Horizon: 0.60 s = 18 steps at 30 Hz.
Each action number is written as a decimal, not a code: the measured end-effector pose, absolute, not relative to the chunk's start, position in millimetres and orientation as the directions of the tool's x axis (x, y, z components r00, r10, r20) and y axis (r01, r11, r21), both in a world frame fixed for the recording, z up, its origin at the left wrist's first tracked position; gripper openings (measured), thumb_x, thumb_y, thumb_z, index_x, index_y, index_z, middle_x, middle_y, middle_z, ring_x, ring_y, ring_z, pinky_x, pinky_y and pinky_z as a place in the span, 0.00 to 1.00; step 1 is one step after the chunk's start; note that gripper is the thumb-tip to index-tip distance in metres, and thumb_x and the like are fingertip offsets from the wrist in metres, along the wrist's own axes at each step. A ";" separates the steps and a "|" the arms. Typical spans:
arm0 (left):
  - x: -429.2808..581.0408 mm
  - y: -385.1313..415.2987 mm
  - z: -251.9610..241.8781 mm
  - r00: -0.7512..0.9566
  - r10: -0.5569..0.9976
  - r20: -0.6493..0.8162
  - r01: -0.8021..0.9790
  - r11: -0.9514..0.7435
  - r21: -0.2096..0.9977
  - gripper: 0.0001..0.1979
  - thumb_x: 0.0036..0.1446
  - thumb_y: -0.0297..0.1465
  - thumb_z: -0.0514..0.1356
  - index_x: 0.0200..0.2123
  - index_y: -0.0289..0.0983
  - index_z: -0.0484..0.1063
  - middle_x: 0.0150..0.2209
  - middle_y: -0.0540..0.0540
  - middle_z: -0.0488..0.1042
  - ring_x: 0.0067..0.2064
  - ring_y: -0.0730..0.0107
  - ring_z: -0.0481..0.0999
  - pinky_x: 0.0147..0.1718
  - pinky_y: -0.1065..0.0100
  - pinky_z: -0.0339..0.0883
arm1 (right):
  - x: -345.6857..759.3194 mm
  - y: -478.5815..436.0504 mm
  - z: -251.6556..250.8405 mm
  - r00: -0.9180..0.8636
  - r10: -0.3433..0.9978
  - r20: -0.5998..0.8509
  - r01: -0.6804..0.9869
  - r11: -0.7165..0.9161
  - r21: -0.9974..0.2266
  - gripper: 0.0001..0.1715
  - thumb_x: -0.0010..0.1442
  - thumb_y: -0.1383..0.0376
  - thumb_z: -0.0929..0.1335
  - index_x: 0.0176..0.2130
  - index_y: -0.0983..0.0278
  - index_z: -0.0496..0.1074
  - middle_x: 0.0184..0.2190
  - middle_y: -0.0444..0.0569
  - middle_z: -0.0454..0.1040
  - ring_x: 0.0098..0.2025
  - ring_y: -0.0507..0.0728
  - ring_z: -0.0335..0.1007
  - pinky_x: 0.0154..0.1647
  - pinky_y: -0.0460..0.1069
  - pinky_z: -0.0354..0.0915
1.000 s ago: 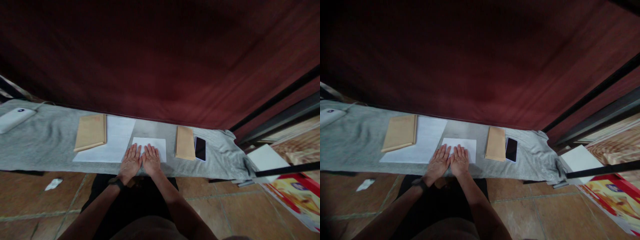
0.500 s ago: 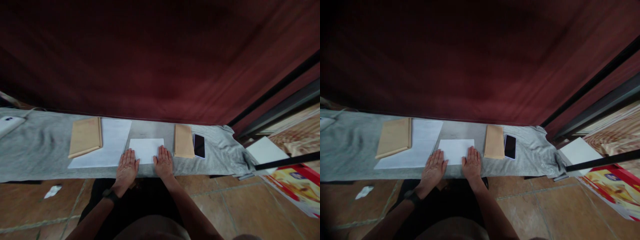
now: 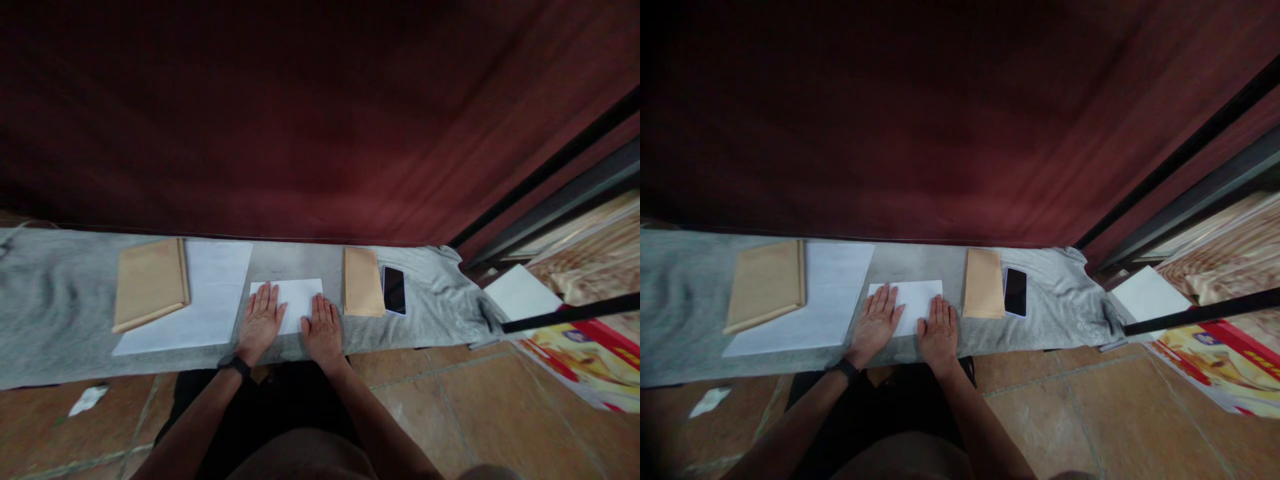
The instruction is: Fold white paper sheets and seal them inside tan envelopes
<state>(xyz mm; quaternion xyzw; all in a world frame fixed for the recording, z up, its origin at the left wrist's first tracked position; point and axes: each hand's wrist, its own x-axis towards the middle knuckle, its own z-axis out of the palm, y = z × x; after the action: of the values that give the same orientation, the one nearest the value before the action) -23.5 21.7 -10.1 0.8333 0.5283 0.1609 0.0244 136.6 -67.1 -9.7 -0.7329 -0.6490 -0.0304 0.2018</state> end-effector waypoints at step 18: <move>-33.2 23.5 -12.8 0.372 0.893 0.254 0.872 -0.430 0.233 0.32 0.69 0.42 0.44 0.69 0.28 0.56 0.72 0.31 0.51 0.73 0.48 0.49 0.69 0.45 0.47 | 131.2 -13.1 -19.0 0.162 0.921 0.353 0.960 -0.063 -0.274 0.34 0.71 0.57 0.63 0.68 0.73 0.59 0.68 0.64 0.60 0.70 0.65 0.55 0.69 0.61 0.53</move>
<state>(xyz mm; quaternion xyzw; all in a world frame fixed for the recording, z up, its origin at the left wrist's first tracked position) -33.2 23.5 -12.8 0.8276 0.5332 0.1726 0.0297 131.2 -13.1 -19.0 -0.7279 -0.6461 -0.0424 0.2258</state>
